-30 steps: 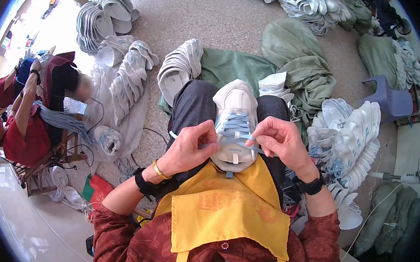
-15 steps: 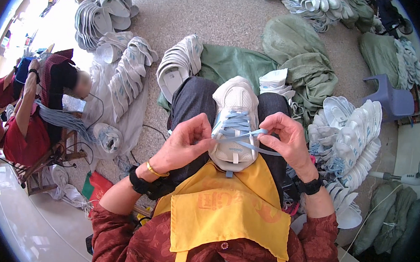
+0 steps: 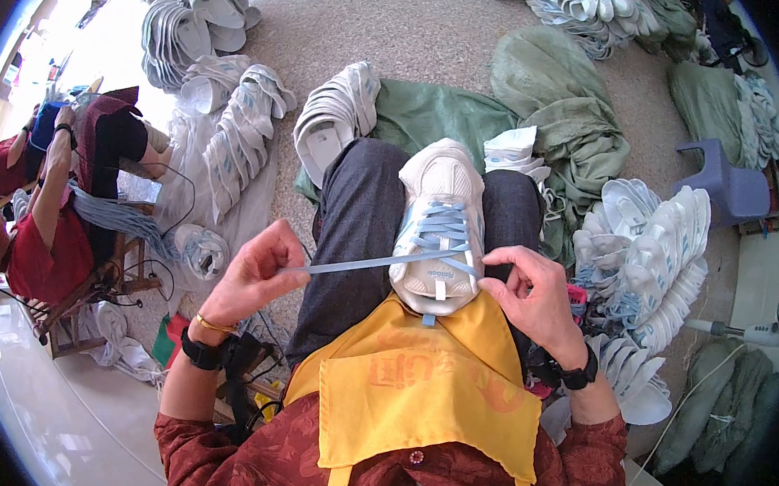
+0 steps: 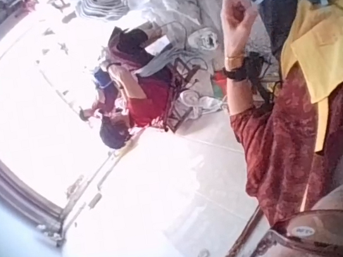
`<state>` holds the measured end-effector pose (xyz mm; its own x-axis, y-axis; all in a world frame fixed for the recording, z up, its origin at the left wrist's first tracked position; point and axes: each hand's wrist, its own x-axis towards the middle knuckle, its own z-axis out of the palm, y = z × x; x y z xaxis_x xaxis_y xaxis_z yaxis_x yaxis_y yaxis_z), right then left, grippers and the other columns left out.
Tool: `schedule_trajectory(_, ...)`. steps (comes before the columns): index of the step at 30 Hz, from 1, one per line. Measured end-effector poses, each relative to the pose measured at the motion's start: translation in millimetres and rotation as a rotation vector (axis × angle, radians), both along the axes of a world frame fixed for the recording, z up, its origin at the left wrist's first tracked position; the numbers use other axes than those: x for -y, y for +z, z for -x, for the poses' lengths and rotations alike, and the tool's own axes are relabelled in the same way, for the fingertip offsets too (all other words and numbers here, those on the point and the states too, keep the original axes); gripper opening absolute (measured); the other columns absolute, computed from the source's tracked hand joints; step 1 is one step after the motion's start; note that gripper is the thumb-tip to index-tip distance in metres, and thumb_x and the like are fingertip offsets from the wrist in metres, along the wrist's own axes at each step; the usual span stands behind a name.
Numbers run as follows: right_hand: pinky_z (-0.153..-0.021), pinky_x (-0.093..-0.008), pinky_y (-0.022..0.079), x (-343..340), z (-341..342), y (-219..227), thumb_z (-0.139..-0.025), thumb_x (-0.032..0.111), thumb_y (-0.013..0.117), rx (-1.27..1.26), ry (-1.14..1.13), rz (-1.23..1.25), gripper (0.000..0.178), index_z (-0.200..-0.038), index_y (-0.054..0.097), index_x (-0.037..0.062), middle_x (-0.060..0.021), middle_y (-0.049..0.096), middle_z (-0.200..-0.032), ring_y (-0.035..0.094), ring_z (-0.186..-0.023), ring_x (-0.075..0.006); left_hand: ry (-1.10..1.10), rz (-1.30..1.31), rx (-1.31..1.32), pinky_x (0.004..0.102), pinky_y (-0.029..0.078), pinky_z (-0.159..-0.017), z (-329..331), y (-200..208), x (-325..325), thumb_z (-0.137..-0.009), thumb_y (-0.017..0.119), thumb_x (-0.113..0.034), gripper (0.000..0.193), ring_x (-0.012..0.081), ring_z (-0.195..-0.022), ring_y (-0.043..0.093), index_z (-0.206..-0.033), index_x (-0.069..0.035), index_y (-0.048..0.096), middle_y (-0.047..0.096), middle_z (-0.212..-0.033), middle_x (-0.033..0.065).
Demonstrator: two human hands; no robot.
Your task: Insert and pull blue laces through the eyelets of a white sneaker upper.
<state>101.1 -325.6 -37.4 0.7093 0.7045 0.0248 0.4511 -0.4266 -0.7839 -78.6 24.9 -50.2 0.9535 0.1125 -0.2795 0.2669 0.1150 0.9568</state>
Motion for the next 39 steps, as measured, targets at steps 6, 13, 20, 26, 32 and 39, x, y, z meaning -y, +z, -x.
schedule_trajectory(6,-0.055,-0.0283,0.05,12.8,9.2,1.6,-0.086,0.005,0.079,0.067,-0.01,0.058,0.022,-0.106,0.072,0.0028,-0.0119,0.072,-0.088,0.063,-0.059,-0.0125,-0.115,-0.647,0.099,0.0264,0.043,-0.063,-7.6,13.1,10.0,-0.084,0.079,0.0,0.022,0.0109,-0.072,0.054,-0.092,-0.004,0.06,0.053,-0.082,0.0019)
schedule_trajectory(13,-0.057,-0.0333,0.051,5.6,11.9,29.4,-0.087,0.001,0.075,0.065,-0.029,0.128,0.017,-0.103,0.071,0.0026,-0.0102,0.066,-0.087,0.064,-0.062,-0.021,-0.155,-0.924,0.294,0.0412,0.049,-0.068,-12.1,31.5,15.6,-0.089,0.072,-0.003,0.013,0.034,-0.077,0.06,-0.091,-0.003,0.06,0.056,-0.084,0.0124)
schedule_trajectory(20,-0.067,-0.0396,0.053,30.8,-2.1,27.3,-0.089,-0.001,0.072,0.448,-0.098,0.088,0.015,-0.103,0.072,0.0031,-0.013,0.067,-0.089,0.068,-0.078,-0.033,-0.217,-1.112,0.31,0.0415,0.048,-0.073,-9.5,28.2,-9.3,-0.088,0.073,-0.004,0.013,0.0327,-0.081,0.057,-0.087,-0.002,0.06,0.06,-0.082,0.0115)
schedule_trajectory(26,-0.069,-0.0398,0.053,84.2,-10.2,24.7,-0.092,0.0,0.068,0.413,-0.267,0.161,0.016,-0.107,0.074,0.0008,-0.0155,0.069,-0.088,0.068,-0.077,-0.0334,-0.199,-1.175,0.275,0.042,0.048,-0.076,5.3,25.1,-37.6,-0.085,0.074,-0.005,0.014,0.0315,-0.084,0.057,-0.086,-0.001,0.061,0.062,-0.082,0.0099)
schedule_trajectory(32,-0.068,-0.0392,0.051,112.0,-15.0,20.7,-0.094,0.001,0.065,0.354,-0.271,0.235,0.014,-0.105,0.074,0.0001,-0.016,0.069,-0.085,0.067,-0.075,-0.0342,-0.149,-1.132,0.102,0.0432,0.047,-0.075,22.3,24.5,-68.1,-0.083,0.074,-0.004,0.012,0.0319,-0.082,0.057,-0.085,-0.003,0.062,0.062,-0.077,0.0101)
schedule_trajectory(39,-0.067,-0.0382,0.051,117.4,-14.4,20.2,-0.094,0.001,0.065,0.38,-0.289,0.261,0.014,-0.105,0.074,-0.0007,-0.0158,0.07,-0.084,0.068,-0.073,-0.0304,-0.154,-1.156,0.057,0.0416,0.047,-0.075,29.4,33.1,-68.9,-0.083,0.072,-0.004,0.011,0.0303,-0.082,0.059,-0.084,-0.003,0.062,0.065,-0.078,0.0091)
